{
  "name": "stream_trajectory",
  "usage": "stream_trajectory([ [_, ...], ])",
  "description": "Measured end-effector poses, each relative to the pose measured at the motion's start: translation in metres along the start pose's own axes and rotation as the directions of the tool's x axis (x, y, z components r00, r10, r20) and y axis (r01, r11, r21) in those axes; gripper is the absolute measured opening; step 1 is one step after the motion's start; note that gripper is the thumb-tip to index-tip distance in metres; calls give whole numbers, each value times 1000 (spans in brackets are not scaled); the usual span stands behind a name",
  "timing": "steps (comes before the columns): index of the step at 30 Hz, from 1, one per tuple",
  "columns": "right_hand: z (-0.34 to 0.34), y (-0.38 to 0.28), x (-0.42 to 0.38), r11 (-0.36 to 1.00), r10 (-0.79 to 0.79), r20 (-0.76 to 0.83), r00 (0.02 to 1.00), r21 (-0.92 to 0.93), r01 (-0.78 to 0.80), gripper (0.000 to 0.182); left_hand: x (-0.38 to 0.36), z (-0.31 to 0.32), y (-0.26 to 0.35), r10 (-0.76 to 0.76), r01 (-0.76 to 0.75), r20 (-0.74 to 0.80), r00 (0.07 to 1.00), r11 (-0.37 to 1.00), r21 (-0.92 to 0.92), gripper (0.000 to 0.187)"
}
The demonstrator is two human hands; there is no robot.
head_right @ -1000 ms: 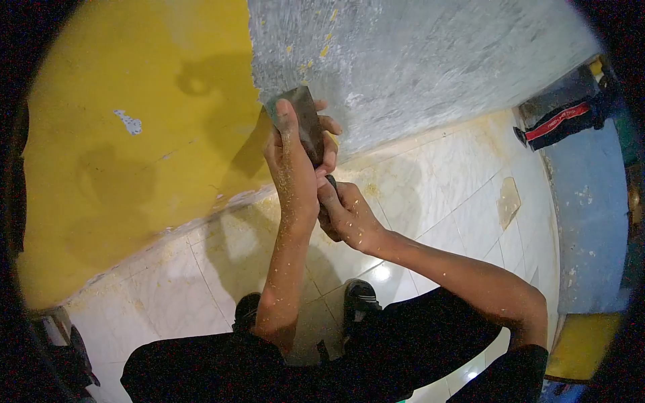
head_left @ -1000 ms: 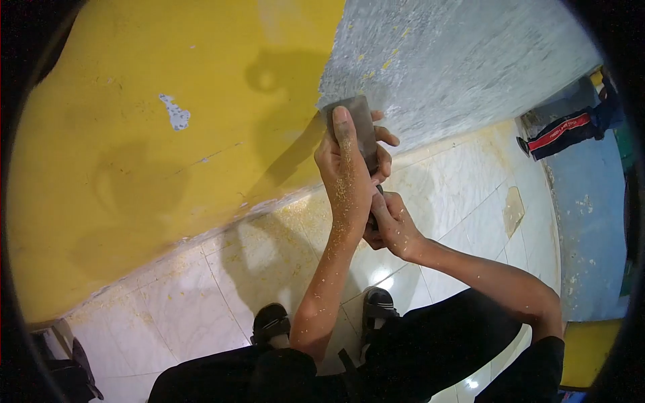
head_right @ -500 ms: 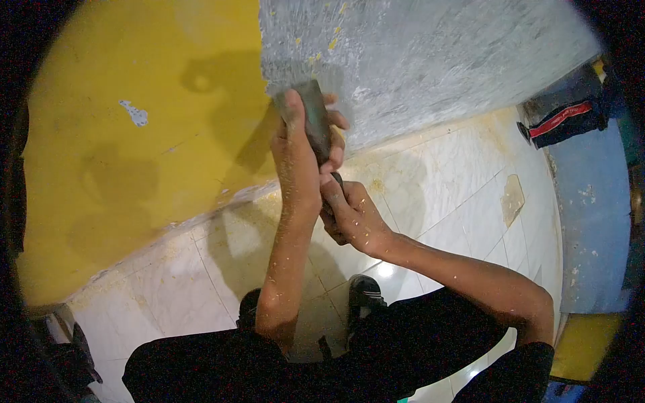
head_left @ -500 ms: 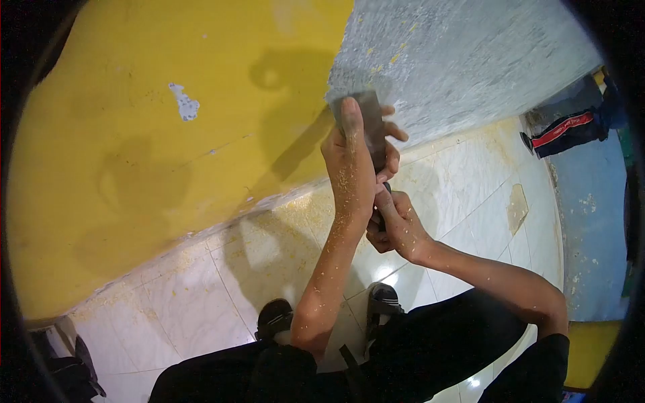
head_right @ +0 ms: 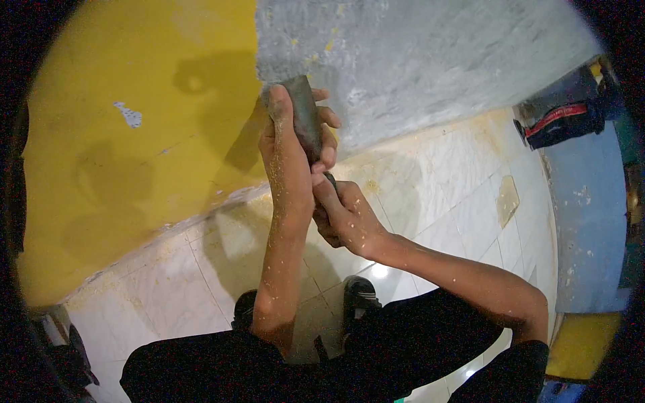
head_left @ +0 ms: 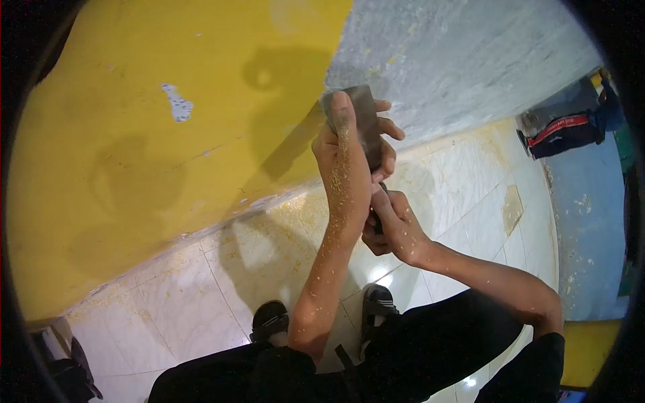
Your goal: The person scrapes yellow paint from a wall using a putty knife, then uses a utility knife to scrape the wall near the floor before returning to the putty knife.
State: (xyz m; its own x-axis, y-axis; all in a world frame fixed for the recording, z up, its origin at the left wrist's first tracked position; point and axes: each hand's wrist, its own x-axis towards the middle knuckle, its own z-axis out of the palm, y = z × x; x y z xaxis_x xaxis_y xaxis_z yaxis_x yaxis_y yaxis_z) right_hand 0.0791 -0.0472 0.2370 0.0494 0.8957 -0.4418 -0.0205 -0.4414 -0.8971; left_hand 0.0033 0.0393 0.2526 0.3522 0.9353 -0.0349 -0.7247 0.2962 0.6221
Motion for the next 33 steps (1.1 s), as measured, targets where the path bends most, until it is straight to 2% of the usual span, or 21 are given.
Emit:
stream_trajectory([
  [2, -3, 6, 0, 999, 20, -20, 1000, 48, -19, 50, 5, -4, -12, -16, 17, -11, 1000, 999, 49, 57],
  [5, -8, 13, 5, 998, -50, -62, 997, -46, 47, 50, 4, -2, -16, -34, 34, -15, 999, 999, 15, 58],
  [7, -9, 2, 6, 991, -94, -18, 995, -103, 92, 51, 3, 5, -1, -8, 8, -21, 1000, 1000, 5, 58],
  [8, -6, 1, 5, 992, -78, -18, 997, -97, 76, 51, 1, 6, 6, 17, -17, -37, 999, 1000, 2, 59],
  [9, -3, -2, 4, 996, -76, -17, 997, -52, 75, 51, 4, 5, 3, 51, -51, 14, 999, 999, 15, 60],
  [12, -6, 5, 7, 995, -94, -17, 995, -25, 94, 50, 5, 1, -5, -10, 13, -30, 999, 996, 92, 60],
  [14, -2, 1, 6, 996, -83, -17, 996, -30, 83, 50, 3, 4, 1, -20, 22, -35, 999, 997, 74, 60],
  [16, -4, -7, 4, 981, -148, 21, 989, -124, 149, 50, 2, 6, 7, 43, -43, 6, 999, 999, 22, 61],
  [20, -3, -1, 2, 998, -63, 15, 998, 3, 63, 50, 4, 3, -2, 57, -57, 1, 998, 998, 35, 61],
  [22, -4, 2, 5, 999, -2, -5, 1000, 32, 2, 51, 3, 1, -6, -7, 11, -48, 999, 996, 85, 61],
  [23, -3, 0, 5, 1000, -8, -3, 1000, 29, 8, 51, 3, 2, -4, -20, 22, -38, 999, 999, 49, 61],
  [25, -4, -4, 5, 991, -125, 33, 992, -36, 127, 50, 3, 7, 5, 20, -19, -41, 999, 999, 36, 60],
  [28, -3, -5, 2, 1000, -20, 24, 1000, 16, 20, 49, 2, 5, -1, 41, -38, -49, 998, 998, 57, 59],
  [30, -6, -1, 2, 999, -9, 8, 1000, 37, 9, 49, 6, 6, -1, 66, -64, -26, 997, 993, 97, 59],
  [31, -3, -3, 2, 998, 18, -4, 1000, 57, -18, 49, 5, 8, 1, 34, -32, -20, 999, 996, 78, 59],
  [33, -2, -8, -1, 999, -33, 15, 999, 30, 32, 49, 2, 11, 6, -16, 18, -44, 999, 999, 42, 61],
])
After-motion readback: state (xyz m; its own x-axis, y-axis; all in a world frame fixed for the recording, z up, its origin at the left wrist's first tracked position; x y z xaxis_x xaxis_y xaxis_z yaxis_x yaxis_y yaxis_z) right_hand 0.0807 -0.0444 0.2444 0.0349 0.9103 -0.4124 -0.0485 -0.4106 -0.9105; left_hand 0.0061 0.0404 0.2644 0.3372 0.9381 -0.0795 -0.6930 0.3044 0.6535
